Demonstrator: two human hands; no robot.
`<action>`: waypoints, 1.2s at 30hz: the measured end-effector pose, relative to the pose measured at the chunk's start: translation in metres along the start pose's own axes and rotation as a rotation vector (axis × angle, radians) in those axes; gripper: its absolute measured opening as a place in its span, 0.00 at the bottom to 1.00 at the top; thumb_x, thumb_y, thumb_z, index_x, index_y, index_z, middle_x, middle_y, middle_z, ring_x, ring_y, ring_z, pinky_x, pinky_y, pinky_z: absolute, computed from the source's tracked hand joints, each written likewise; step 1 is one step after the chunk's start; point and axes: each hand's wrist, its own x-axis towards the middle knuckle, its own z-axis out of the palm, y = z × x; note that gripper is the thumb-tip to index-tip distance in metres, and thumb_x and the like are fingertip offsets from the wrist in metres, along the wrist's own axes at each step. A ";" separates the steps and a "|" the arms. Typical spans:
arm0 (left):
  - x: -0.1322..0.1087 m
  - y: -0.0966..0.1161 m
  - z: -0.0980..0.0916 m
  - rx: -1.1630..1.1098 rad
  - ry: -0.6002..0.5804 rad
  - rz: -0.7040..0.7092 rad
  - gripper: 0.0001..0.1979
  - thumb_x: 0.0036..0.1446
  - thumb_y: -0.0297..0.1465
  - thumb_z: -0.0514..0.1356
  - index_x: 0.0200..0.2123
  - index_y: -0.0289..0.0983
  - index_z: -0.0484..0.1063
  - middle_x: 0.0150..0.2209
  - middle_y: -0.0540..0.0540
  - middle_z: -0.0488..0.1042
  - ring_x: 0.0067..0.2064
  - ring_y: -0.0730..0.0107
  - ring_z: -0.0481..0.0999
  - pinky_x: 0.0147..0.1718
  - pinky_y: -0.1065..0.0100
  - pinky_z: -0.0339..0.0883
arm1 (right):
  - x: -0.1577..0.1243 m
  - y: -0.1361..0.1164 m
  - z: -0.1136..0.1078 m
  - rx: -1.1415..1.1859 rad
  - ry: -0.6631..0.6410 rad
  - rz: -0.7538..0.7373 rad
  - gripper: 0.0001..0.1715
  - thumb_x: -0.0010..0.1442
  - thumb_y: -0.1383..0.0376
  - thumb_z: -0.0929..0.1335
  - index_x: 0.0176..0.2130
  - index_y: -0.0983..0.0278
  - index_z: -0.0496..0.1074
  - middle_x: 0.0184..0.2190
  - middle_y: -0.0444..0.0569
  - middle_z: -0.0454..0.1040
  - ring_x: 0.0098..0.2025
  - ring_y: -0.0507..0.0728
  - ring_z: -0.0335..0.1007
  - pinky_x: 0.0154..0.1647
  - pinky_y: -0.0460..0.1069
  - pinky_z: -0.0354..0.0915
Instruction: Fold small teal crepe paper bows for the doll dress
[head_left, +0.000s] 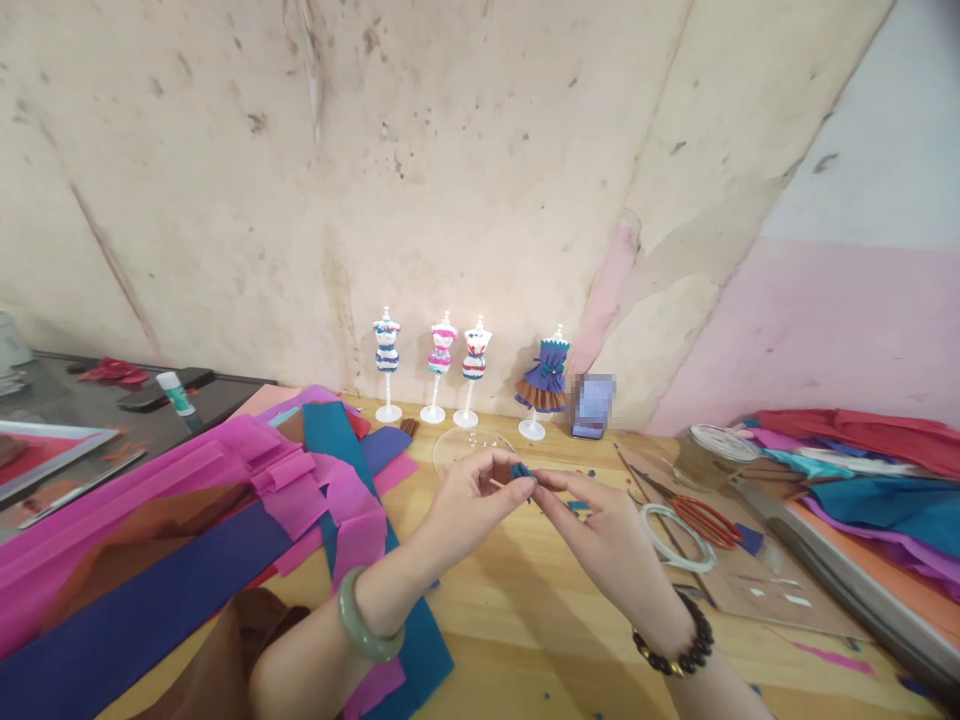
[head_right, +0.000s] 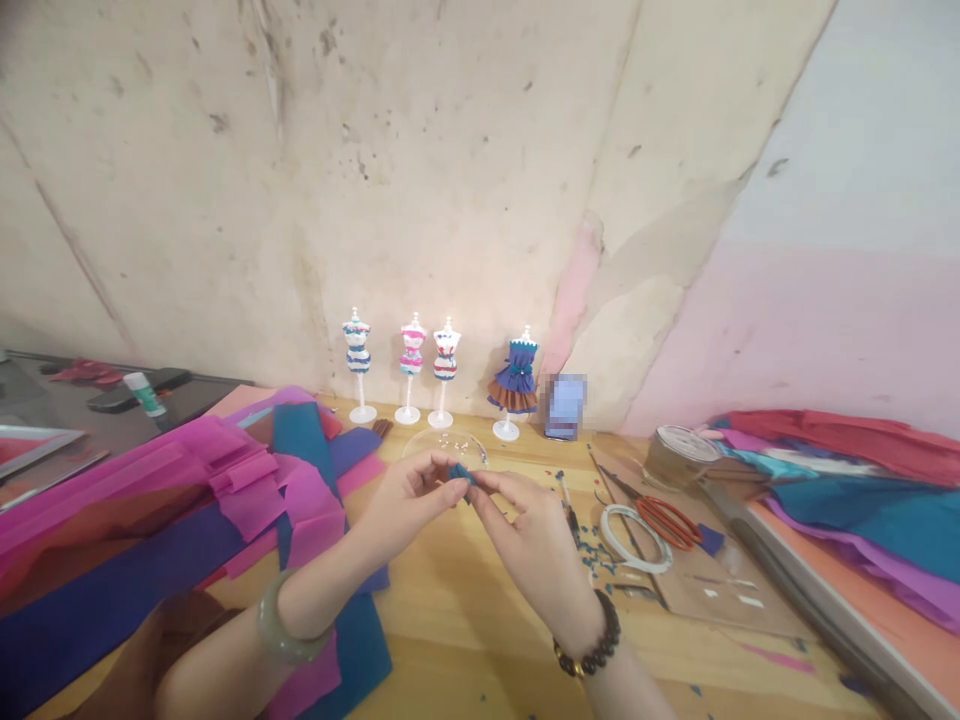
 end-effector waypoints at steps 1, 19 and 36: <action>0.000 0.000 0.000 0.000 0.008 0.000 0.15 0.48 0.39 0.66 0.33 0.34 0.72 0.28 0.49 0.71 0.30 0.74 0.68 0.29 0.71 0.61 | 0.000 0.000 0.000 -0.005 -0.002 -0.008 0.14 0.60 0.59 0.66 0.39 0.59 0.80 0.37 0.50 0.82 0.39 0.60 0.79 0.41 0.51 0.73; 0.002 -0.006 -0.001 -0.071 -0.004 -0.025 0.19 0.47 0.43 0.67 0.35 0.34 0.72 0.28 0.48 0.73 0.29 0.73 0.71 0.32 0.68 0.67 | 0.000 -0.002 -0.002 0.110 0.011 0.123 0.14 0.58 0.59 0.67 0.39 0.61 0.80 0.37 0.51 0.82 0.39 0.61 0.79 0.40 0.52 0.75; 0.002 -0.007 -0.003 -0.058 -0.014 -0.047 0.17 0.47 0.42 0.67 0.34 0.34 0.74 0.29 0.47 0.75 0.29 0.72 0.72 0.31 0.69 0.66 | 0.000 -0.002 -0.003 0.154 0.020 0.151 0.14 0.57 0.58 0.68 0.38 0.62 0.79 0.35 0.49 0.82 0.37 0.60 0.79 0.39 0.52 0.74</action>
